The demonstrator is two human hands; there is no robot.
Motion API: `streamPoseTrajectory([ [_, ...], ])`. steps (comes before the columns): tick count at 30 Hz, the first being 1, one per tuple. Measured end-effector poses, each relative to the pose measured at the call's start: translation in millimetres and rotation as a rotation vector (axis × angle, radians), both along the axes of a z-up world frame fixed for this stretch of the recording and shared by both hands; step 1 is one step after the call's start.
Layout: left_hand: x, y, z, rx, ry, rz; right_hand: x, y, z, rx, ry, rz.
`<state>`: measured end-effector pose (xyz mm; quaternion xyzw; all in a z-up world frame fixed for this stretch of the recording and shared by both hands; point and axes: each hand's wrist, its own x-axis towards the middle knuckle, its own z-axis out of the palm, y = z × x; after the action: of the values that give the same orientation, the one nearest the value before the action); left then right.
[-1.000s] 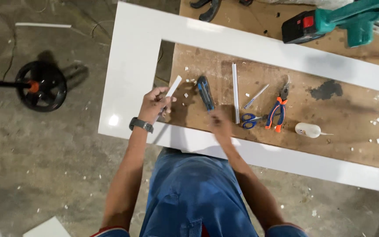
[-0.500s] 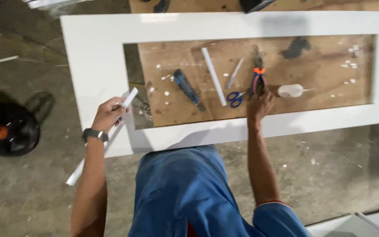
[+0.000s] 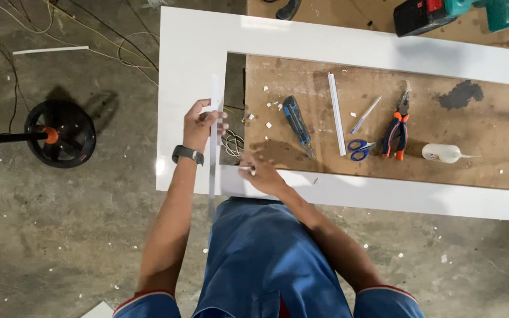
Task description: Cutting and fitting plastic or PVC trim pieces onto a white cabinet door or frame.
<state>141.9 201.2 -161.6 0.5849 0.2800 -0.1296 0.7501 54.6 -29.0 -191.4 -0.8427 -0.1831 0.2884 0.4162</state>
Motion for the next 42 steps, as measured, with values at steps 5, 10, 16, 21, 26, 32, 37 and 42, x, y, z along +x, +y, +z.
streamPoseTrajectory([
  [5, -25, 20, -32, 0.034, -0.180, -0.268, 6, -82, -43, -0.123, -0.308, -0.714],
  [10, -14, 9, 4, 0.270, -0.118, -0.642, 15, -229, -50, 0.278, -0.496, -1.292],
  [16, 13, -34, 42, 0.355, -0.043, -0.855, 41, -229, -1, -0.694, -0.182, -1.232],
  [21, 30, -54, 53, 0.414, -0.061, -0.927, 57, -245, -23, -0.624, 0.191, -1.322],
  [26, 34, -62, 52, 0.362, -0.151, -0.993, 23, -303, -76, -0.053, -0.090, -1.227],
  [32, 40, -73, 80, 0.304, -0.091, -0.955, -4, -260, -1, 1.086, 0.712, -1.256],
  [37, 46, -83, 82, 0.215, -0.262, -0.966, -39, -197, 39, 1.402, 0.926, -0.814],
  [42, 55, -100, 108, 0.364, -0.191, -0.977, -13, -147, 109, 1.477, 1.292, -0.810],
])
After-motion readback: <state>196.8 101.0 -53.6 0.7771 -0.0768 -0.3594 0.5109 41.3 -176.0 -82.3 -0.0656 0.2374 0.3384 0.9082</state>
